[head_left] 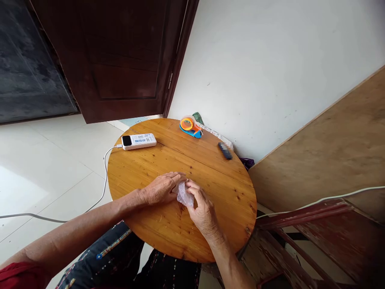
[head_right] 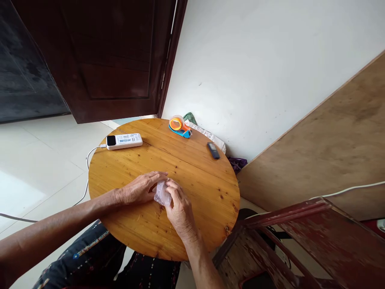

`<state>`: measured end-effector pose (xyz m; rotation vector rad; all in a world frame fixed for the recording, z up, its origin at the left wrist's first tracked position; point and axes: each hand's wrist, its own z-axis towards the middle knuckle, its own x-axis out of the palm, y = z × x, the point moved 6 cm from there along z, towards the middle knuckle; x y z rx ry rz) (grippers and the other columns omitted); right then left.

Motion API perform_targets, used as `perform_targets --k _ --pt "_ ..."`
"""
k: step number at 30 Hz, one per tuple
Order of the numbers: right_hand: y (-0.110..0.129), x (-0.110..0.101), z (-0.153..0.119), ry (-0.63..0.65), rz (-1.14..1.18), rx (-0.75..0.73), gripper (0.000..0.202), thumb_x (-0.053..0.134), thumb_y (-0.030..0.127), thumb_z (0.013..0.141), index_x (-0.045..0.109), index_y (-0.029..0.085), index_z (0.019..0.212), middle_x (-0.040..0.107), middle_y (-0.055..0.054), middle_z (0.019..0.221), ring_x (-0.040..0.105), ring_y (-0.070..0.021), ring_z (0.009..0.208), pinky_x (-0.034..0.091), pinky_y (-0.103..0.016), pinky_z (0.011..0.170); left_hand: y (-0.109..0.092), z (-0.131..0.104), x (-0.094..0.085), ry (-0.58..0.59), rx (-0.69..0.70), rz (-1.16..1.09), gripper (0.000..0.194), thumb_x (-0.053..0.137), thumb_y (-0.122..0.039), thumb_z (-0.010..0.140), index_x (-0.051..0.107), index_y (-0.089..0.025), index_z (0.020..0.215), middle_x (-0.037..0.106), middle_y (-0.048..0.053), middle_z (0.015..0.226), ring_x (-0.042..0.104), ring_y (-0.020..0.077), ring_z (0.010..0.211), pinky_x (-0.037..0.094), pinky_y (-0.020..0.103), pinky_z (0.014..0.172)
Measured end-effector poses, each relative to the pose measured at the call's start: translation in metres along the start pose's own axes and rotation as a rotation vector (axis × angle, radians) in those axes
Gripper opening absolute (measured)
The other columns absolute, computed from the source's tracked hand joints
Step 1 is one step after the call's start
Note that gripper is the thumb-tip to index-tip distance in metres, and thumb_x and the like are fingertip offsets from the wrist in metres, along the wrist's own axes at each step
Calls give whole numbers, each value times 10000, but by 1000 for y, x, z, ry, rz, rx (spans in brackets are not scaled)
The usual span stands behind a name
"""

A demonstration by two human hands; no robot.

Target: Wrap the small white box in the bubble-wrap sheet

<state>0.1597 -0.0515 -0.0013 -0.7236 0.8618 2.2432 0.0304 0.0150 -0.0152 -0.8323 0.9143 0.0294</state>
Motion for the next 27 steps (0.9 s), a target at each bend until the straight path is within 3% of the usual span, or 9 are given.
perform_targets --k 3,7,10,13,18,22,27 --pt "-5 -6 8 -20 71 67 220 524 87 878 636 235 995 722 -87 1132 677 -204 1092 540 -342 964 -1 6 -5 19 -54 -122 344 619 -161 789 614 -184 1132 689 60 1068 644 183 946 502 280 850" --pt "-29 -7 16 59 309 407 151 638 272 858 666 209 992 748 -50 957 700 -192 868 570 -301 800 8 11 -11 75 -292 -333 308 676 -315 751 645 -167 1019 631 -27 757 547 118 645 408 213 578" --pt "-47 7 16 132 555 648 272 687 383 823 668 182 1005 742 -43 899 680 -192 786 562 -291 709 19 14 -8 133 -483 -399 278 647 -383 745 645 -152 900 583 -35 690 503 118 615 349 217 532" --pt "-59 16 18 77 707 768 318 727 404 776 669 182 996 742 -47 897 674 -202 793 557 -309 723 27 21 -7 128 -501 -292 239 602 -401 750 603 -162 755 543 -36 658 471 123 620 317 235 540" --pt "-66 12 30 -34 804 755 496 762 391 738 621 209 1178 733 -84 1062 688 -233 954 559 -358 836 33 25 -5 77 -473 -180 216 555 -374 753 561 -170 680 481 -41 612 413 117 586 283 253 540" --pt "-64 10 34 10 821 731 586 723 398 795 530 215 1317 704 -118 1172 676 -260 1071 543 -414 926 33 23 -6 3 -491 -284 175 530 -319 758 595 -162 800 532 -35 662 448 120 608 330 240 554" --pt "-50 11 33 40 663 631 630 674 369 846 433 229 1411 633 -139 1297 641 -271 1154 525 -454 988 34 25 -5 -50 -522 -234 125 540 -296 765 559 -173 746 532 -36 638 436 118 587 318 243 547"
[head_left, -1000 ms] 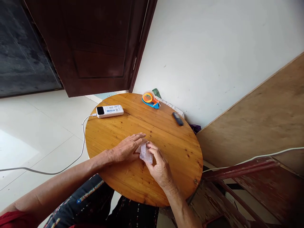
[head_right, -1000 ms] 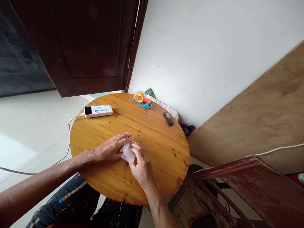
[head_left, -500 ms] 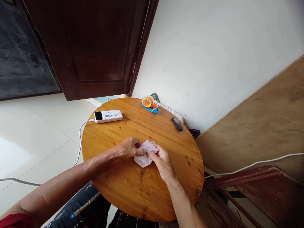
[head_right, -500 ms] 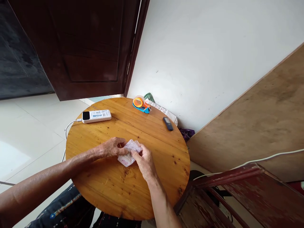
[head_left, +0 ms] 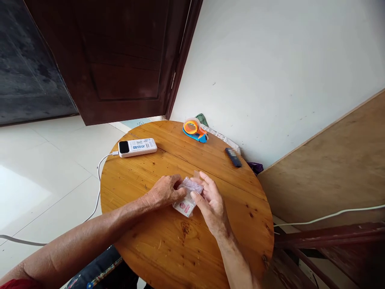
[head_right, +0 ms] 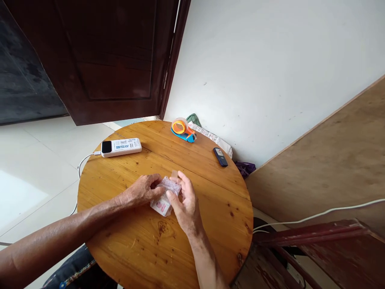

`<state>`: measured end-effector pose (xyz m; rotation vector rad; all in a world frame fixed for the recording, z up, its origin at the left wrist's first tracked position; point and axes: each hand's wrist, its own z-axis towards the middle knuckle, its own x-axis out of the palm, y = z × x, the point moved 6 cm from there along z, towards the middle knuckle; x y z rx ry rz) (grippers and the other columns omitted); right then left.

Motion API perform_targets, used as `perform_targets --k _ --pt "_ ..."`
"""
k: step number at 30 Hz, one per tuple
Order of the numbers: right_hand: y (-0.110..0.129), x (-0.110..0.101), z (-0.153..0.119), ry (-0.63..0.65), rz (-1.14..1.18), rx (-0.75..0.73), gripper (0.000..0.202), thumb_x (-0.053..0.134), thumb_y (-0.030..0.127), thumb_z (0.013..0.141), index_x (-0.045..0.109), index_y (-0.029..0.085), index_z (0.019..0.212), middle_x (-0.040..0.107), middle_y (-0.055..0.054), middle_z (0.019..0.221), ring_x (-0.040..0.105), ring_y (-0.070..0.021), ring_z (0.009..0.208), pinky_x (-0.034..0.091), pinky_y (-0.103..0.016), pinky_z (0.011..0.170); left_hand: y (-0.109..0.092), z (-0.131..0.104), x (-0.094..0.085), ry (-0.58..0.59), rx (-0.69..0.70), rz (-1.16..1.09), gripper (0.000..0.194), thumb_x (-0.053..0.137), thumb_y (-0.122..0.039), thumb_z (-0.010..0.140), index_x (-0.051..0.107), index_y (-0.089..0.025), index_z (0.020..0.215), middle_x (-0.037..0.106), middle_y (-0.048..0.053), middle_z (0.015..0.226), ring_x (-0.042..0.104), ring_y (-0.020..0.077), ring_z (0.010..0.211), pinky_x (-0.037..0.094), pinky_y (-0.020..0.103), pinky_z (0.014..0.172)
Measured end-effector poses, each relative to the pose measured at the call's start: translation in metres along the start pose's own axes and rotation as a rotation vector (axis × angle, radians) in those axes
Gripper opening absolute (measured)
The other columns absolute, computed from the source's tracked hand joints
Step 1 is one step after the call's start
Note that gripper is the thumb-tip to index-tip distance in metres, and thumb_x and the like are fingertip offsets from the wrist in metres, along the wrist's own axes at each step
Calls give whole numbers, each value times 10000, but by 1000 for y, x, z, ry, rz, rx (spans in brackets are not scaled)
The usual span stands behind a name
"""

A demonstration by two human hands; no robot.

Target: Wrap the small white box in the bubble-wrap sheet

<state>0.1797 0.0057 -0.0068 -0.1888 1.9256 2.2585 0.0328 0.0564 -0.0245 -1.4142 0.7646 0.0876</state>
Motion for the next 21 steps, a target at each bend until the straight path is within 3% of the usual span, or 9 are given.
perform_targets --k 5,10,15,18,21 --pt "5 10 -5 43 -229 -83 795 686 221 789 336 284 1500 551 -120 1404 551 -283 1278 424 -533 1100 1 5 -2 -63 -38 28 148 542 -279 789 617 -163 842 578 -17 671 487 133 601 344 247 568" --pt "-7 4 3 39 -93 28 814 708 254 779 326 290 1497 583 -120 1368 611 -265 1201 495 -510 1027 -3 0 -8 21 52 -111 360 582 -464 841 676 -138 961 660 36 798 574 172 720 418 264 628" --pt "-10 -2 16 36 120 108 750 731 368 769 419 212 1432 685 -140 1216 701 -267 1034 573 -432 883 0 -1 3 189 109 -449 607 741 -349 741 521 -154 1272 681 44 956 618 179 835 483 281 725" --pt "-12 -5 25 -3 100 129 672 701 441 797 466 197 1378 725 -117 1114 714 -248 973 567 -411 874 4 3 11 177 120 -512 724 737 -258 729 407 -163 1367 658 31 968 605 163 839 482 301 774" --pt "-16 -9 34 -113 27 88 598 699 447 796 521 182 1302 741 -83 995 710 -223 897 564 -367 822 4 4 15 162 131 -557 718 706 -221 738 383 -164 1377 627 32 994 595 160 863 475 312 808"
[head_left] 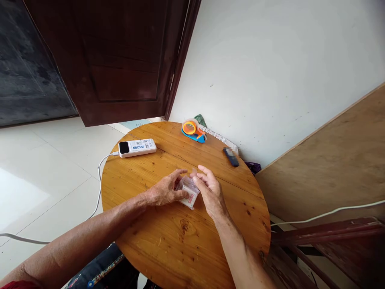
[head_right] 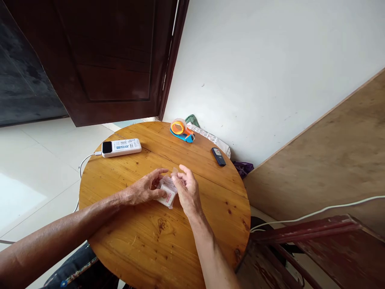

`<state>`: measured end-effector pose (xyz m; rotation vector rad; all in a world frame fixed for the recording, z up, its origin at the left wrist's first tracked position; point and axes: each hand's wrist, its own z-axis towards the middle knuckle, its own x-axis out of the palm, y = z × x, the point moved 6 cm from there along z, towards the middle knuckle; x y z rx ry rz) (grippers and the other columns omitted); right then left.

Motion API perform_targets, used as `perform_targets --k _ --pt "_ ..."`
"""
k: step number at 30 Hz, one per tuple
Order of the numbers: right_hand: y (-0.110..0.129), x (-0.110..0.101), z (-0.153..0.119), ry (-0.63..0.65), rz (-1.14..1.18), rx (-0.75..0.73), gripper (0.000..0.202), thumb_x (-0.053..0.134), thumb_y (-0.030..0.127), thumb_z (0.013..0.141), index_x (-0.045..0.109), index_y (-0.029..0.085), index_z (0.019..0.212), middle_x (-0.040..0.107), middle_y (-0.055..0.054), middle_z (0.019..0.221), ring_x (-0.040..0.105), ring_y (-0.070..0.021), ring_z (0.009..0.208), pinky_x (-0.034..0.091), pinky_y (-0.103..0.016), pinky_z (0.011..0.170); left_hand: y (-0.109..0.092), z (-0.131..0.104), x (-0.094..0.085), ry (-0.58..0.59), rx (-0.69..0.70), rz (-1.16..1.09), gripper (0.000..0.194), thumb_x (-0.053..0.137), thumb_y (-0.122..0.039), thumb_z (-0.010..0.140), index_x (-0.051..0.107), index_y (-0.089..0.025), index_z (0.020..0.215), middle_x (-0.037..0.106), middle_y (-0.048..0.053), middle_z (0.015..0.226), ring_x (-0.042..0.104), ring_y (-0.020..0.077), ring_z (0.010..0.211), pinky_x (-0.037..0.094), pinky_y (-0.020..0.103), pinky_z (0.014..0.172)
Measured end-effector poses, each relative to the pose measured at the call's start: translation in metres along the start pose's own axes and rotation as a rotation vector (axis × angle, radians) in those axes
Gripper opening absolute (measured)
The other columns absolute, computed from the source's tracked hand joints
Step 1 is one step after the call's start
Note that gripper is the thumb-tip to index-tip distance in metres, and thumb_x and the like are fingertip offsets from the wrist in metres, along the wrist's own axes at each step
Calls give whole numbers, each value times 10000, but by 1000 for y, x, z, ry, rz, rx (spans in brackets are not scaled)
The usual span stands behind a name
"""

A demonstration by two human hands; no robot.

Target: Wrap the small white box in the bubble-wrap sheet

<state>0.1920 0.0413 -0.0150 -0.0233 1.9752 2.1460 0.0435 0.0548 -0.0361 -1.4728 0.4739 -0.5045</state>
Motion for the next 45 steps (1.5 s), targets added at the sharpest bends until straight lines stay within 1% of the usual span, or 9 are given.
perform_targets --k 3,6,11,17,21,27,33,39,45 --pt "-4 0 5 -104 12 -48 517 702 404 783 562 179 1227 733 -39 866 692 -198 784 560 -340 740 -1 -2 1 -11 12 -11 684 684 -234 762 390 -175 1377 604 26 992 577 154 847 474 304 785" --pt "-3 2 5 -150 54 -82 449 694 359 785 569 182 1179 725 -31 864 685 -184 757 565 -337 727 0 -3 0 -25 17 -16 679 672 -245 776 393 -165 1390 602 30 986 567 151 816 475 301 755" --pt "10 6 -3 -123 -19 -150 363 652 293 809 574 196 1150 723 -35 869 698 -178 773 578 -333 757 4 0 -2 -78 -3 36 705 638 -218 791 378 -168 1444 632 39 993 586 149 801 486 286 728" --pt "17 8 -15 -95 -235 -275 281 606 238 845 627 220 1125 757 -37 888 720 -182 813 577 -335 810 -3 2 -9 -144 15 213 657 604 -223 808 422 -164 1437 653 26 970 558 125 754 474 261 721" --pt "21 8 -21 -88 -416 -402 235 577 225 891 655 242 1112 776 -46 922 733 -200 842 574 -348 815 -7 2 -11 -175 10 301 574 587 -279 824 497 -150 1376 634 4 881 523 118 700 445 242 668" --pt "39 14 -33 -78 -726 -706 254 526 187 956 665 251 1158 787 -56 968 736 -231 890 523 -410 912 -6 4 -14 -231 -2 354 491 582 -322 819 571 -149 1278 615 -13 793 537 133 706 442 243 672" --pt "47 18 -40 -121 -812 -877 275 546 117 954 623 212 1200 793 -39 938 737 -194 840 495 -390 905 -6 6 -17 -246 2 338 480 566 -288 824 572 -133 1279 644 -6 796 558 136 719 462 245 700" --pt "45 23 -43 -120 -847 -927 261 562 80 942 626 207 1161 788 -50 982 741 -189 884 464 -405 942 -4 7 -19 -242 13 349 475 546 -304 849 568 -117 1285 639 11 820 568 145 746 466 256 721" --pt "50 26 -47 -63 -838 -913 341 528 64 935 578 197 1245 786 -49 970 735 -195 889 442 -427 965 2 10 -22 -251 26 295 473 538 -356 878 555 -112 1283 622 26 855 554 147 760 462 264 719"
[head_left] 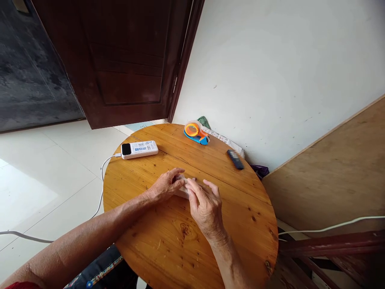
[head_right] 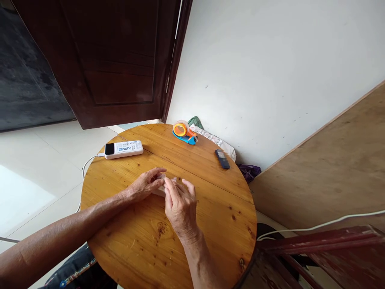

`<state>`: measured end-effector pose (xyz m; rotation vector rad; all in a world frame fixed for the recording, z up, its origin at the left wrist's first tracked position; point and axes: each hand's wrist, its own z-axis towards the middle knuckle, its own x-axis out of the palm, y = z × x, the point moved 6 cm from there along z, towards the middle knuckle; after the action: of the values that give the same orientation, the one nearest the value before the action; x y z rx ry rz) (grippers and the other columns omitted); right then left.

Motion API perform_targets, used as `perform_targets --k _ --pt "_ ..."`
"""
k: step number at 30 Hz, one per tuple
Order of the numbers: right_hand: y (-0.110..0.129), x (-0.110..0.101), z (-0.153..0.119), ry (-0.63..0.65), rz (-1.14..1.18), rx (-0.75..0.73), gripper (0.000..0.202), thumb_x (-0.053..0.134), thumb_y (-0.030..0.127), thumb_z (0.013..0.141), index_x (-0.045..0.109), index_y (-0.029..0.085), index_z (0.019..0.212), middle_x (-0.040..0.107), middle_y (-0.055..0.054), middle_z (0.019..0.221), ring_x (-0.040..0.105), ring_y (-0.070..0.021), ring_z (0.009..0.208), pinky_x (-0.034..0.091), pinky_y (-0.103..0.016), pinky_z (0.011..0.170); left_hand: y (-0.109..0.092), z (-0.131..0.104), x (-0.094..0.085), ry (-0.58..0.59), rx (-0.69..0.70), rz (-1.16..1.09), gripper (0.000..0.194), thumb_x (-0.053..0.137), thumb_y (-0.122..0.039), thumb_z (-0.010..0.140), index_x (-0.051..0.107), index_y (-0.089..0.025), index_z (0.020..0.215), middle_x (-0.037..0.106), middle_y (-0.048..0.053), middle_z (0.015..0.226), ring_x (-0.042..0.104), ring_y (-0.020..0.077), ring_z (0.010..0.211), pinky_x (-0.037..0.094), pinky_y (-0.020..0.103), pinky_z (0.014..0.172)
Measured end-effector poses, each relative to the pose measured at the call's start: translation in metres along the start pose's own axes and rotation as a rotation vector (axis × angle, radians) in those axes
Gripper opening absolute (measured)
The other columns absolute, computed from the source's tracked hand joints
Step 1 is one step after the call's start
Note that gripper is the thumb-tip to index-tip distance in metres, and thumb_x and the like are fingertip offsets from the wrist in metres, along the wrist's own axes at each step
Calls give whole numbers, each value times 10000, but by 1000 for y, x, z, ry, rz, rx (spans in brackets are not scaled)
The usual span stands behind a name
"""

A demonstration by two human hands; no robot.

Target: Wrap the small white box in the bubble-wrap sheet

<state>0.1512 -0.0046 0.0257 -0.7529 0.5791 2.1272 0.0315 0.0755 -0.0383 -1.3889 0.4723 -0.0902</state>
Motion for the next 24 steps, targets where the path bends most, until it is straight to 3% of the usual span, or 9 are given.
perform_targets --k 7,10,12,15,17,19,24 --pt "-11 -2 -1 40 108 109 372 453 109 944 543 220 1287 778 -44 956 710 -221 917 465 -443 940 -1 -4 1 69 24 -37 616 627 -386 830 477 -123 1367 622 81 1033 581 168 814 492 291 738" --pt "-27 -7 -4 -9 163 248 323 474 158 942 570 231 1241 768 -51 953 689 -236 995 485 -441 947 0 -5 4 89 -1 -78 649 646 -338 814 442 -138 1397 606 101 1103 590 173 827 501 300 735" --pt "-38 -8 -7 -6 205 350 349 514 209 922 548 228 1269 744 -76 1065 664 -251 1067 483 -458 972 0 -5 5 89 -4 -116 658 653 -317 808 431 -144 1404 596 101 1116 590 175 844 501 309 755" --pt "-46 3 -11 168 284 409 592 614 268 835 439 213 1397 594 -132 1375 577 -292 1236 462 -493 1025 0 -5 6 88 4 -173 655 670 -301 799 437 -166 1395 577 91 1144 585 174 880 494 314 801" --pt "-44 12 -13 296 305 390 726 667 254 767 392 208 1437 529 -144 1444 540 -312 1282 441 -508 1052 0 -5 6 92 1 -209 646 676 -306 798 443 -178 1386 559 75 1130 575 161 867 488 306 800" --pt "-41 17 -14 341 293 366 725 662 213 753 399 217 1429 589 -130 1368 572 -304 1235 441 -507 1046 0 -5 5 90 -1 -237 636 684 -318 794 452 -188 1372 534 51 1089 546 133 808 479 285 763" --pt "-37 17 -11 298 230 308 596 622 179 785 464 243 1356 684 -84 1135 649 -273 1062 483 -470 967 0 -4 7 101 2 -254 581 702 -285 764 502 -199 1303 493 5 982 476 101 728 455 255 704"
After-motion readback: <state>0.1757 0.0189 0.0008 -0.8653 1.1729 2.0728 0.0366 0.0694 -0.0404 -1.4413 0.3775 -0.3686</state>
